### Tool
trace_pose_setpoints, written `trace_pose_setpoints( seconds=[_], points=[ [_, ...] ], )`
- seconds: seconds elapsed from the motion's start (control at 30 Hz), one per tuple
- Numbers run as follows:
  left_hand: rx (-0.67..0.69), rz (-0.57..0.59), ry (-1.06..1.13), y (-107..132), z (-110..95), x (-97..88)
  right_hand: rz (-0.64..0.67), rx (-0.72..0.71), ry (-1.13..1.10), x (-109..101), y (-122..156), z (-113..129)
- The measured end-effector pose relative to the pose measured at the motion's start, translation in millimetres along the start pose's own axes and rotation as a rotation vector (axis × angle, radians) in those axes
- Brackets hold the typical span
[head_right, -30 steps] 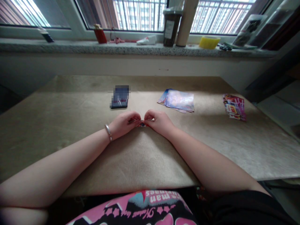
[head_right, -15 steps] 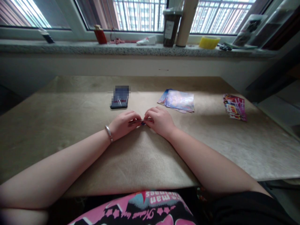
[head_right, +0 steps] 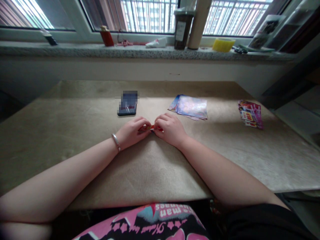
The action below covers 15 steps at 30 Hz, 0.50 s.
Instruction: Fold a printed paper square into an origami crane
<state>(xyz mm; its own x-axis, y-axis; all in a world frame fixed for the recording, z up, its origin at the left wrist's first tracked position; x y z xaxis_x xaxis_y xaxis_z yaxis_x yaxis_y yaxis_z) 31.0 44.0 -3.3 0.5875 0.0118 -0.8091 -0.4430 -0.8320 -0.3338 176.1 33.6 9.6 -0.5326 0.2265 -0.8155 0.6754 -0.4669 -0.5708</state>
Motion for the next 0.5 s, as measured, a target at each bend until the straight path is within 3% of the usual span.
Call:
trace_pose_setpoints(
  seconds=[0.2,0.3,0.5],
  points=[
    [0.101,-0.092,-0.163,1,-7,-5.4,-0.031,0.047,-0.054,3,2,-4],
    [0.120,-0.080,-0.172,1,-11,-5.1,-0.031,0.088,-0.068,3,3,-5],
    [-0.009,-0.031,0.026,-1,-5,-5.2,-0.051,0.195,-0.185,4,5,-8]
  ],
)
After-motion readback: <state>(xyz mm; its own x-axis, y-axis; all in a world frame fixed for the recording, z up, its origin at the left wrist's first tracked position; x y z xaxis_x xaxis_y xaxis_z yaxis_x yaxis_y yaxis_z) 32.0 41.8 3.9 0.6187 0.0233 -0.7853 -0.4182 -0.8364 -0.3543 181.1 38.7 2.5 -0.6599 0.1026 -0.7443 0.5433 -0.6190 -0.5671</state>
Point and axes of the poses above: each hand's wrist, its own y-axis away from the middle knuckle, its own x-axis out of the palm, z = x × y, the point moved 5 cm from there along -y, towards the middle knuckle, and after that the axes turned 15 degrees about -x, right-handed, at the moved point
